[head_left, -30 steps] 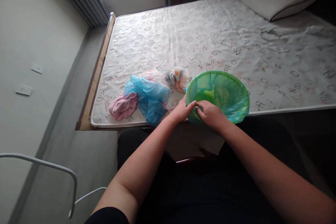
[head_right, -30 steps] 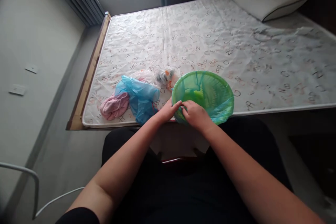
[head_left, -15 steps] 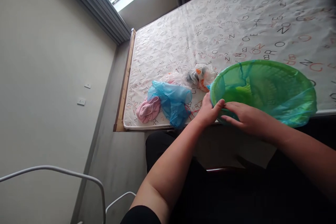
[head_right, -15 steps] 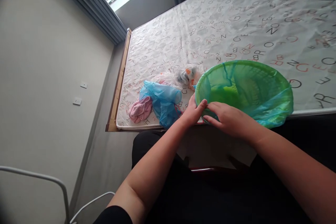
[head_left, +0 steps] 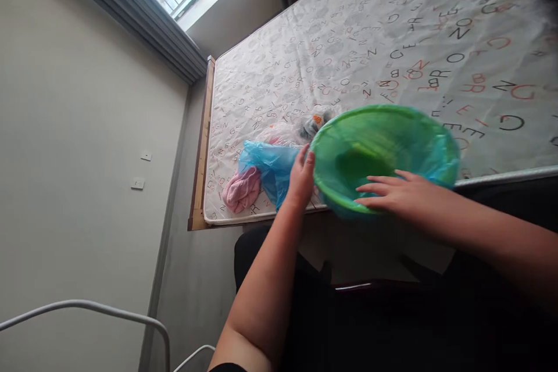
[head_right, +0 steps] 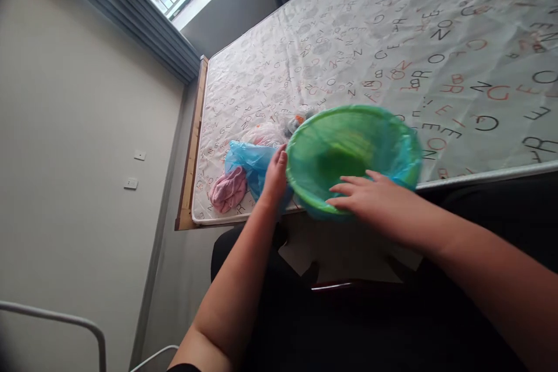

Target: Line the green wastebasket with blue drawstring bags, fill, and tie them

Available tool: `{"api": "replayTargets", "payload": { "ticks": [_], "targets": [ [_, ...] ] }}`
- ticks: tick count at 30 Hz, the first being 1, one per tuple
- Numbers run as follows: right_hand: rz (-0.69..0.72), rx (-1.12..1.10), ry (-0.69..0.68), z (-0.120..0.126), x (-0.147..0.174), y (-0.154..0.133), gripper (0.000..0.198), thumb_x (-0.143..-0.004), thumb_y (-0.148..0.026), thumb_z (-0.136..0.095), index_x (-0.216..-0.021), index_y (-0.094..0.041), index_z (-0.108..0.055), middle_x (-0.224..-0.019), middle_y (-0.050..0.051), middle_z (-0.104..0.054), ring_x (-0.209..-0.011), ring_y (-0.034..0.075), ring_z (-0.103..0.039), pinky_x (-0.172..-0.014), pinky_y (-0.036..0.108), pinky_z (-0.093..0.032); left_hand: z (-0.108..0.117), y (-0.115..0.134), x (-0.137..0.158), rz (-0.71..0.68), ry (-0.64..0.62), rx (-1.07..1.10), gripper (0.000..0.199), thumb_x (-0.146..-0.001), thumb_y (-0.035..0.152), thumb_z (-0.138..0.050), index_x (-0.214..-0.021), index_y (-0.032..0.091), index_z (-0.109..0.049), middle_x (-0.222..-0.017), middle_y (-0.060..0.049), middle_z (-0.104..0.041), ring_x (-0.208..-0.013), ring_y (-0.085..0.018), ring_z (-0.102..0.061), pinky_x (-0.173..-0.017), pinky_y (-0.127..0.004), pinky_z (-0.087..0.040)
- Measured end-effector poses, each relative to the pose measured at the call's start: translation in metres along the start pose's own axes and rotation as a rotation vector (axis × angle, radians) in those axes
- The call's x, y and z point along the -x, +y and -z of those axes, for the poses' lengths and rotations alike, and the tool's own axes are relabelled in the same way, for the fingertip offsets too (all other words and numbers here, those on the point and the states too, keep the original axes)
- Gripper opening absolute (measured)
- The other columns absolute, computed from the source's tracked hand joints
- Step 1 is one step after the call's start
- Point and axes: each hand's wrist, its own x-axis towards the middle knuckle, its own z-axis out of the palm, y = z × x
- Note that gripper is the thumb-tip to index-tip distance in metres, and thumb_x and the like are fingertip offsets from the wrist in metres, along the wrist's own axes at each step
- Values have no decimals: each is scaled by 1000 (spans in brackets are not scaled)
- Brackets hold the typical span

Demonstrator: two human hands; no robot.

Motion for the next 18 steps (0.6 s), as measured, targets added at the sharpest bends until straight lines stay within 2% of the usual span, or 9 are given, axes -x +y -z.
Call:
{"api": "replayTargets", "payload": {
  "ticks": [1, 3, 5, 7, 10, 12, 15, 18],
  "targets": [
    [14, 3, 16, 0, -3, -10, 63, -91, 2, -53, -125, -41, -84, -142, 3, -80, -143, 35, -69, -125, 70, -40, 10, 2, -2, 2, 4, -34, 64, -102, 63, -71, -150, 22, -69, -162, -13, -65, -159, -36, -52, -134, -47, -38],
    [17, 0, 85, 2, -11, -30, 46, -96, -2, -63, -116, -37, -85, -148, 4, -77, -150, 40, -63, -130, 81, -24, 31, 6, -8, 19, 2, -68, 64, -93, 56, -84, -146, 24, -71, -161, -11, -66, -156, -37, -54, -132, -49, -41],
    [-14, 13, 151, 5, -21, -44, 39, -97, -6, -70, -122, -34, -82, -162, 6, -68, -161, 39, -52, -134, 79, -17, 49, 8, -14, 65, 7, -39, 71, -85, 52, -91, -147, 25, -69, -155, -11, -69, -148, -38, -62, -124, -50, -50],
    [13, -6, 196, 10, -30, -50, 33, -98, -11, -74, -123, -31, -80, -160, 7, -69, -162, 38, -51, -136, 76, -15, 59, 8, -19, 107, 31, -3, 79, -77, 46, -96, -147, 25, -67, -140, -12, -76, -127, -35, -73, -108, -46, -60],
    [73, -108, 227, 15, -38, -44, 20, -101, -28, -79, -121, -28, -80, -150, 7, -76, -157, 38, -56, -137, 74, -17, 61, 6, -22, 123, 110, 28, 74, -72, 41, -96, -139, 22, -69, -126, -11, -80, -105, -28, -78, -91, -37, -63],
    [68, -181, 253, 17, -39, -37, 20, -103, -37, -78, -119, -25, -80, -143, 9, -79, -153, 38, -60, -136, 73, -21, 57, 5, -21, 121, 147, 39, 68, -72, 39, -94, -133, 21, -71, -120, -10, -81, -98, -25, -77, -86, -34, -62],
    [10, -260, 393, 29, -35, -29, 14, -108, -32, -69, -110, -24, -80, -126, 7, -84, -141, 33, -69, -134, 69, -30, 51, 5, -19, 105, 170, 71, 65, -72, 37, -92, -131, 22, -72, -117, -8, -81, -93, -23, -75, -82, -32, -61],
    [-102, -335, 636, 56, -26, -27, 19, -109, -22, -61, -112, -27, -79, -116, 5, -84, -125, 27, -76, -126, 58, -47, 47, 5, -16, 75, 198, 75, 61, -71, 36, -91, -128, 23, -73, -119, -8, -81, -96, -24, -75, -84, -32, -60]
  ]
}}
